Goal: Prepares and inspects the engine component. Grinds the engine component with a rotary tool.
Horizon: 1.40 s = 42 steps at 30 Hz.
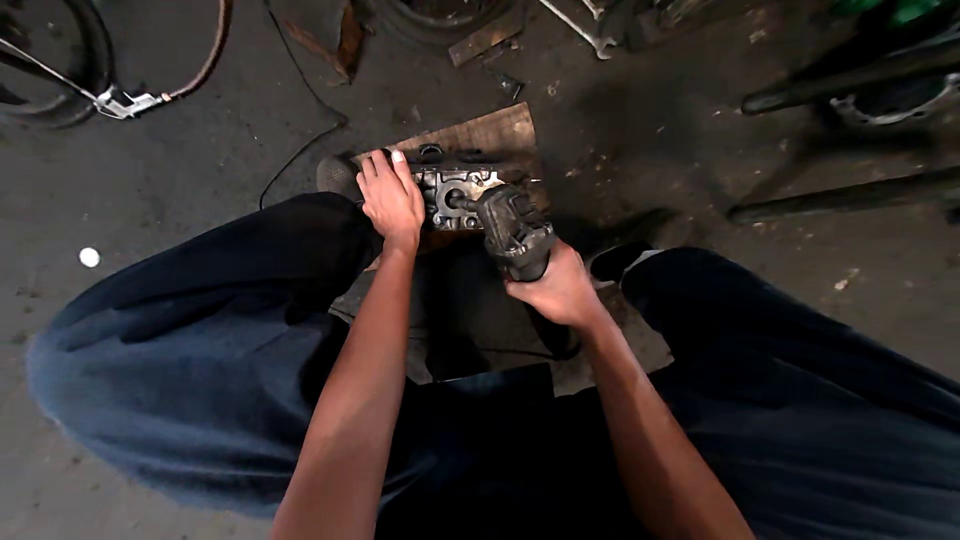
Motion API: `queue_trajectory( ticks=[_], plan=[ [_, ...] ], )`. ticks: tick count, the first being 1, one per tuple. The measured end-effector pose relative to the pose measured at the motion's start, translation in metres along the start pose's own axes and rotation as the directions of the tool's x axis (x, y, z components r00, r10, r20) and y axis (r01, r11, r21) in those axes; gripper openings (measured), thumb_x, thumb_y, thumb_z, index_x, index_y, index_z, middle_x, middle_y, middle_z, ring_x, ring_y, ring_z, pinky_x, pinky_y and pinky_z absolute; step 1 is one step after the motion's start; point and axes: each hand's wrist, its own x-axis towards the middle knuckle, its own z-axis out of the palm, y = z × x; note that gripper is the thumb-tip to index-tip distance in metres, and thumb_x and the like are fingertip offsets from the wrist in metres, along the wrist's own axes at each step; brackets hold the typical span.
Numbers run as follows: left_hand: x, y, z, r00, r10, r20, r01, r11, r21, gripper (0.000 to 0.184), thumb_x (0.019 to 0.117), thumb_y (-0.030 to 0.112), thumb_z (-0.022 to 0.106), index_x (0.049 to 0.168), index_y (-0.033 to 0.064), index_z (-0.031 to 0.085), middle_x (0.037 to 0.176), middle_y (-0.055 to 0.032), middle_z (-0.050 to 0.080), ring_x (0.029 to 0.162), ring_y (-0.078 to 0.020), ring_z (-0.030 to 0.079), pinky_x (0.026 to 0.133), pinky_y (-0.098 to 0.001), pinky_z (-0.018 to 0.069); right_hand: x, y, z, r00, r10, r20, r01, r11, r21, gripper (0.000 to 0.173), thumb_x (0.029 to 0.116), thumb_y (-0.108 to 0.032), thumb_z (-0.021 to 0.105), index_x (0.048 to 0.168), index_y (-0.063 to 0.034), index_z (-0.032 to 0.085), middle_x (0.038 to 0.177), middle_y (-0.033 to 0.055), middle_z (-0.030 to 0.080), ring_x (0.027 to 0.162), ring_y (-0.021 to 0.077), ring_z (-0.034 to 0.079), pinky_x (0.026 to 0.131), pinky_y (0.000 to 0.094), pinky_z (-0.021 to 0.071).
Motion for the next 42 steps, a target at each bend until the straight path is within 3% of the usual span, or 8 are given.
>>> queue_trajectory(
  ticks=[12,19,28,42],
  plan=[
    [-0.002,-0.003,-0.001,1.0,0.012,0.01,-0.012,1.0,-0.029,0.059,0.111,0.044,0.023,0.139,0.0056,0.057,0.136,-0.0199,0.059,0.126,-0.0389,0.057,0.09,-0.0594,0.0518,-0.003,-0.001,-0.01,1.0,-0.016,-0.011,0.016,1.0,0.022,0.061,0.0663,-0.03,0.088,0.118,-0.0108,0.064,0.098,0.0074,0.071,0.093,0.0204,0.07,0.081,0.0505,0.0581],
    [-0.003,-0.003,-0.002,1.0,0.009,0.018,-0.009,1.0,-0.018,0.06,0.1108,0.045,0.022,0.138,0.006,0.058,0.136,-0.0195,0.059,0.127,-0.0386,0.056,0.091,-0.059,0.0511,0.01,-0.003,0.012,1.0,0.001,-0.003,-0.001,0.999,0.05,0.064,0.0675,-0.028,0.091,0.121,-0.0087,0.062,0.099,0.0111,0.07,0.094,0.0254,0.07,0.081,0.0543,0.0574],
    [-0.002,-0.005,0.0,1.0,0.005,0.006,-0.005,0.999,-0.035,0.058,0.1109,0.045,0.024,0.137,0.006,0.059,0.135,-0.0183,0.06,0.126,-0.0387,0.057,0.089,-0.0587,0.0521,0.0,-0.004,-0.011,1.0,-0.008,0.013,0.008,0.999,0.033,0.055,0.0666,-0.027,0.089,0.113,-0.0096,0.065,0.094,0.0081,0.07,0.088,0.0213,0.07,0.078,0.0501,0.058],
    [-0.004,-0.005,-0.002,1.0,0.012,0.019,-0.012,0.999,-0.034,0.06,0.1107,0.045,0.024,0.138,0.0046,0.058,0.135,-0.0198,0.06,0.127,-0.0393,0.056,0.089,-0.06,0.0519,0.003,-0.01,-0.007,1.0,0.001,0.019,-0.002,0.999,0.037,0.056,0.0667,-0.025,0.091,0.113,-0.0088,0.065,0.095,0.0099,0.071,0.089,0.0239,0.07,0.078,0.053,0.0586]
  ],
)
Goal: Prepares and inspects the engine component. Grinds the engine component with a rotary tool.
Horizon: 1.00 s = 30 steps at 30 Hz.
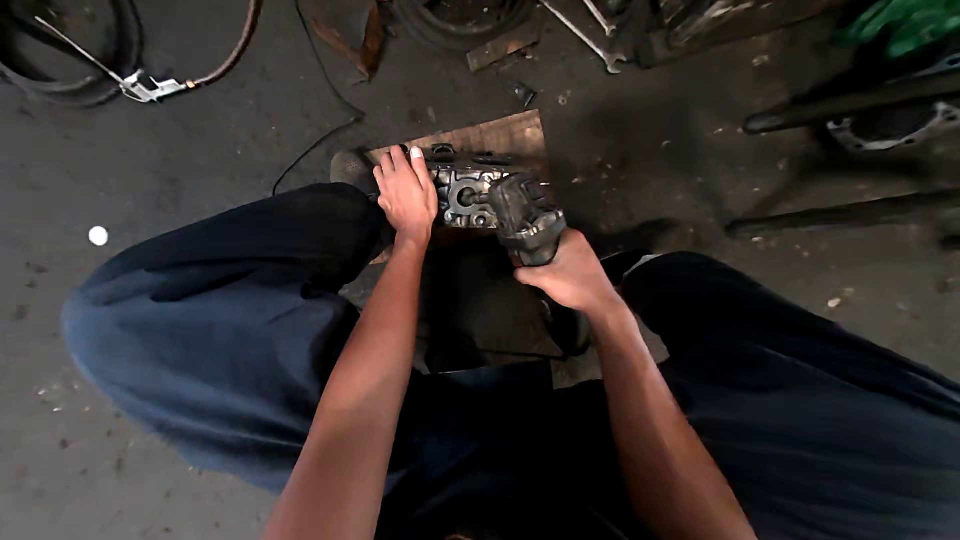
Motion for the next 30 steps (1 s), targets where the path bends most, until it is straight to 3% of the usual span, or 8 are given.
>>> queue_trajectory(
  ticks=[6,10,19,24,30],
  plan=[
    [-0.001,0.0,0.002,1.0,0.012,-0.013,-0.012,1.0,0.003,0.06,0.1108,0.046,0.021,0.138,0.0061,0.058,0.136,-0.0198,0.059,0.126,-0.0386,0.057,0.089,-0.0593,0.0516,0.007,0.006,0.01,1.0,0.015,0.008,-0.015,1.0,-0.012,0.06,0.0672,-0.027,0.092,0.116,-0.0089,0.063,0.098,0.0113,0.07,0.092,0.026,0.07,0.08,0.0551,0.0573],
    [0.001,0.001,0.001,1.0,0.007,-0.01,-0.007,1.0,-0.008,0.058,0.1107,0.045,0.024,0.136,0.0056,0.059,0.134,-0.0193,0.06,0.125,-0.0383,0.057,0.088,-0.0581,0.0523,-0.001,0.007,-0.003,1.0,0.007,0.009,-0.006,1.0,-0.006,0.055,0.0673,-0.027,0.09,0.113,-0.0092,0.065,0.094,0.0087,0.071,0.089,0.0225,0.07,0.078,0.0513,0.0583],
    [0.002,0.002,0.001,1.0,0.013,-0.011,-0.013,1.0,0.011,0.061,0.1107,0.046,0.022,0.139,0.0052,0.057,0.136,-0.0206,0.06,0.127,-0.0395,0.057,0.09,-0.0608,0.0508,0.017,0.025,0.029,0.996,-0.094,0.0,0.09,0.958,0.272,0.055,0.0669,-0.014,0.089,0.115,-0.0066,0.065,0.098,0.0081,0.073,0.091,0.018,0.072,0.082,0.0447,0.0616],
    [0.003,0.005,0.0,1.0,-0.01,-0.002,0.011,1.0,0.022,0.055,0.1109,0.041,0.029,0.142,0.0042,0.055,0.138,-0.0224,0.059,0.128,-0.0405,0.056,0.092,-0.0607,0.0507,0.011,0.038,0.014,0.993,-0.115,0.024,0.099,0.927,0.361,0.047,0.0666,-0.012,0.086,0.11,-0.0084,0.068,0.093,0.0037,0.074,0.087,0.0127,0.072,0.078,0.0364,0.0623],
    [0.006,0.006,-0.001,1.0,-0.019,0.015,0.018,0.999,0.028,0.059,0.1105,0.045,0.027,0.145,0.0043,0.053,0.143,-0.0234,0.056,0.131,-0.0419,0.055,0.095,-0.0643,0.0491,0.02,0.042,0.021,0.986,-0.166,0.03,0.138,0.892,0.43,0.043,0.0676,-0.007,0.087,0.108,-0.0072,0.07,0.094,0.0047,0.075,0.087,0.0132,0.072,0.079,0.0371,0.0631]
  ],
)
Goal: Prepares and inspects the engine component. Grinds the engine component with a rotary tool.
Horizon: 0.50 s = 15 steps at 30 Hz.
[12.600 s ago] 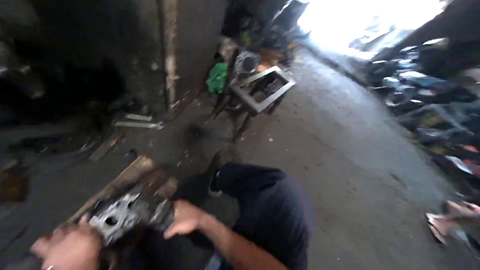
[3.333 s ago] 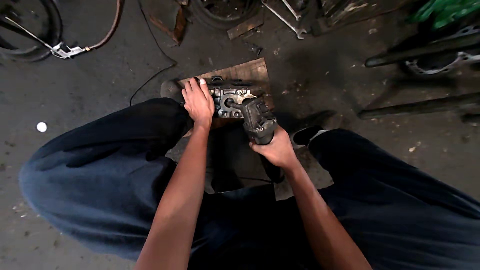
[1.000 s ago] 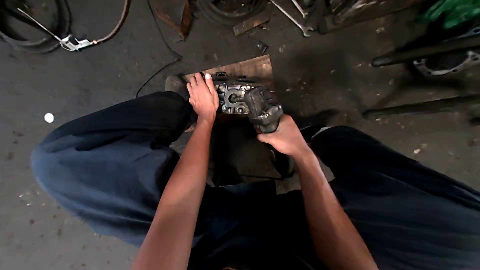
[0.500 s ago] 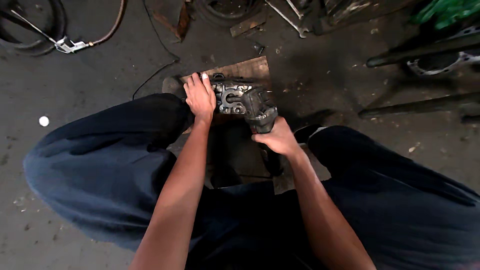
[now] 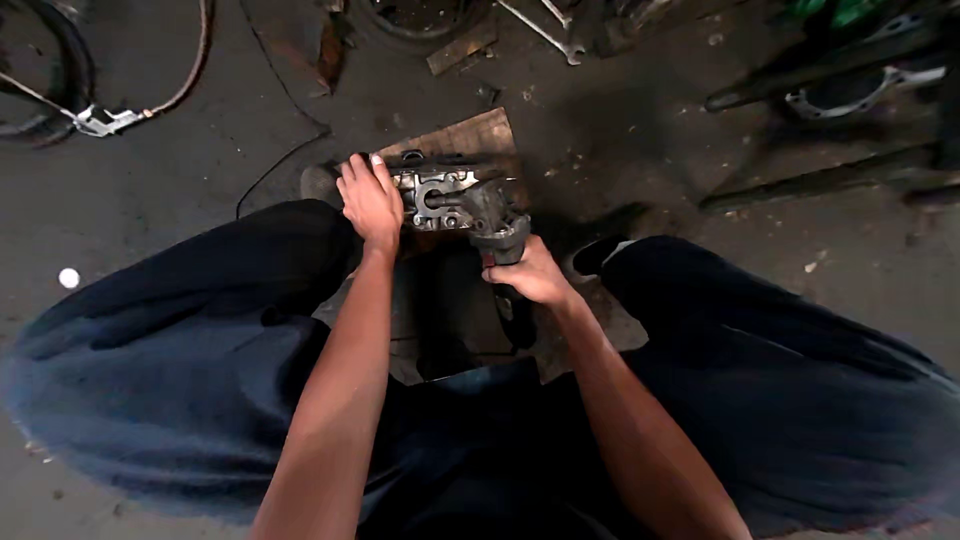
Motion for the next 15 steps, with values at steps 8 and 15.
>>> queue_trajectory(
  ticks=[8,15],
  plan=[
    [0.0,0.001,0.002,0.999,0.027,-0.024,-0.027,0.999,0.031,0.057,0.1105,0.041,0.028,0.144,0.0022,0.053,0.141,-0.0237,0.057,0.132,-0.0409,0.055,0.098,-0.0619,0.0484,0.009,0.015,0.002,0.998,-0.048,0.028,0.045,0.994,0.098,0.044,0.0677,-0.001,0.086,0.108,-0.004,0.07,0.095,0.0077,0.074,0.087,0.0157,0.072,0.079,0.0385,0.0632],
    [0.01,0.008,0.003,1.0,0.011,-0.022,-0.01,0.998,0.055,0.056,0.1106,0.042,0.028,0.143,0.0034,0.053,0.139,-0.0232,0.059,0.131,-0.0403,0.056,0.099,-0.0615,0.0482,0.008,0.002,-0.01,0.999,0.015,0.039,-0.02,0.992,0.127,0.039,0.0682,-0.001,0.085,0.104,-0.0056,0.07,0.091,0.0074,0.074,0.083,0.0163,0.072,0.075,0.0382,0.0626]
  ],
)
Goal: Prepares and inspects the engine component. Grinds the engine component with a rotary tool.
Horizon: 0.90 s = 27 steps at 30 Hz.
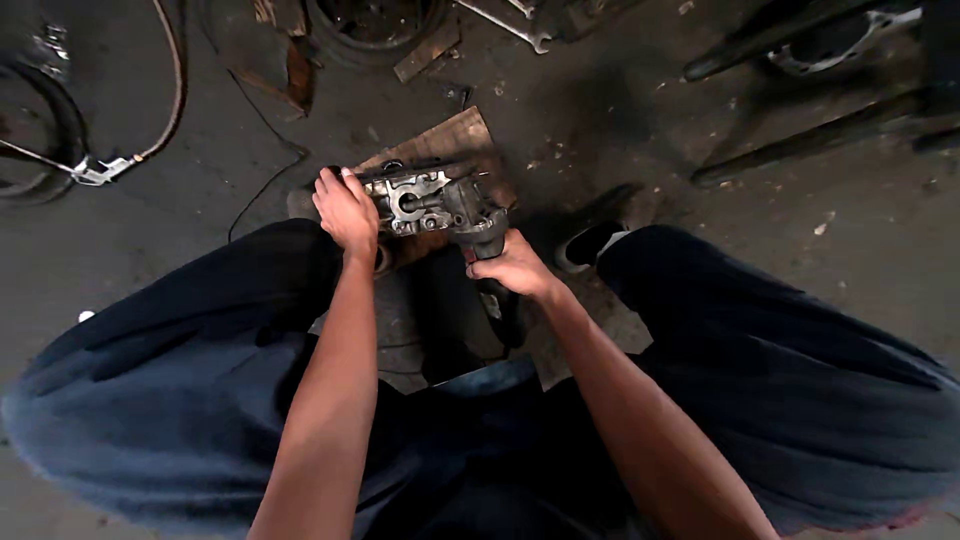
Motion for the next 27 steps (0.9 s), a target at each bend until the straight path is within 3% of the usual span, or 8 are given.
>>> queue_trajectory(
  ticks=[6,10,16,21,27],
  plan=[
    [0.0,-0.001,0.001,1.0,0.024,-0.015,-0.023,0.999,0.027,0.057,0.1106,0.042,0.027,0.14,0.0013,0.054,0.134,-0.0234,0.061,0.13,-0.0402,0.057,0.101,-0.0608,0.0476,0.007,0.002,0.012,0.999,-0.041,0.0,0.041,0.999,0.028,0.037,0.068,-0.002,0.087,0.102,-0.0072,0.072,0.09,0.0058,0.074,0.083,0.0157,0.072,0.074,0.0387,0.0626],
    [0.0,-0.003,0.001,0.999,0.04,-0.03,-0.039,0.999,0.023,0.059,0.1113,0.043,0.025,0.139,-0.0001,0.055,0.134,-0.0244,0.062,0.129,-0.0396,0.057,0.103,-0.0594,0.0469,0.011,0.007,0.016,1.0,-0.007,-0.003,0.007,0.999,0.041,0.044,0.0673,-0.004,0.088,0.108,-0.0068,0.07,0.095,0.007,0.074,0.088,0.0165,0.072,0.078,0.0403,0.0626],
    [0.001,0.0,-0.001,1.0,0.025,0.008,-0.025,1.0,0.011,0.063,0.1116,0.045,0.024,0.145,-0.0019,0.05,0.14,-0.0262,0.058,0.134,-0.0404,0.054,0.108,-0.0598,0.0438,0.007,0.013,0.014,1.0,-0.027,-0.015,0.027,0.998,0.062,0.042,0.0668,-0.005,0.087,0.105,-0.0073,0.071,0.094,0.0064,0.074,0.088,0.0161,0.072,0.078,0.0405,0.0625],
    [0.002,0.0,-0.001,1.0,0.023,-0.006,-0.023,1.0,0.004,0.063,0.1115,0.045,0.023,0.142,0.0002,0.053,0.136,-0.024,0.061,0.131,-0.0385,0.057,0.104,-0.0594,0.0465,0.004,0.008,0.014,1.0,0.003,-0.011,-0.002,0.996,0.087,0.036,0.0688,-0.005,0.086,0.102,-0.0076,0.072,0.092,0.0062,0.074,0.085,0.0159,0.072,0.075,0.039,0.0623],
    [0.004,-0.004,0.003,0.999,0.042,-0.015,-0.042,0.999,-0.002,0.061,0.1117,0.044,0.022,0.139,0.0008,0.055,0.133,-0.0234,0.063,0.13,-0.039,0.058,0.104,-0.0589,0.0467,0.01,0.0,0.025,0.998,0.053,-0.022,-0.05,0.988,0.143,0.04,0.07,-0.004,0.085,0.107,-0.0041,0.069,0.093,0.0114,0.074,0.082,0.0216,0.073,0.074,0.0417,0.0632]
  ],
)
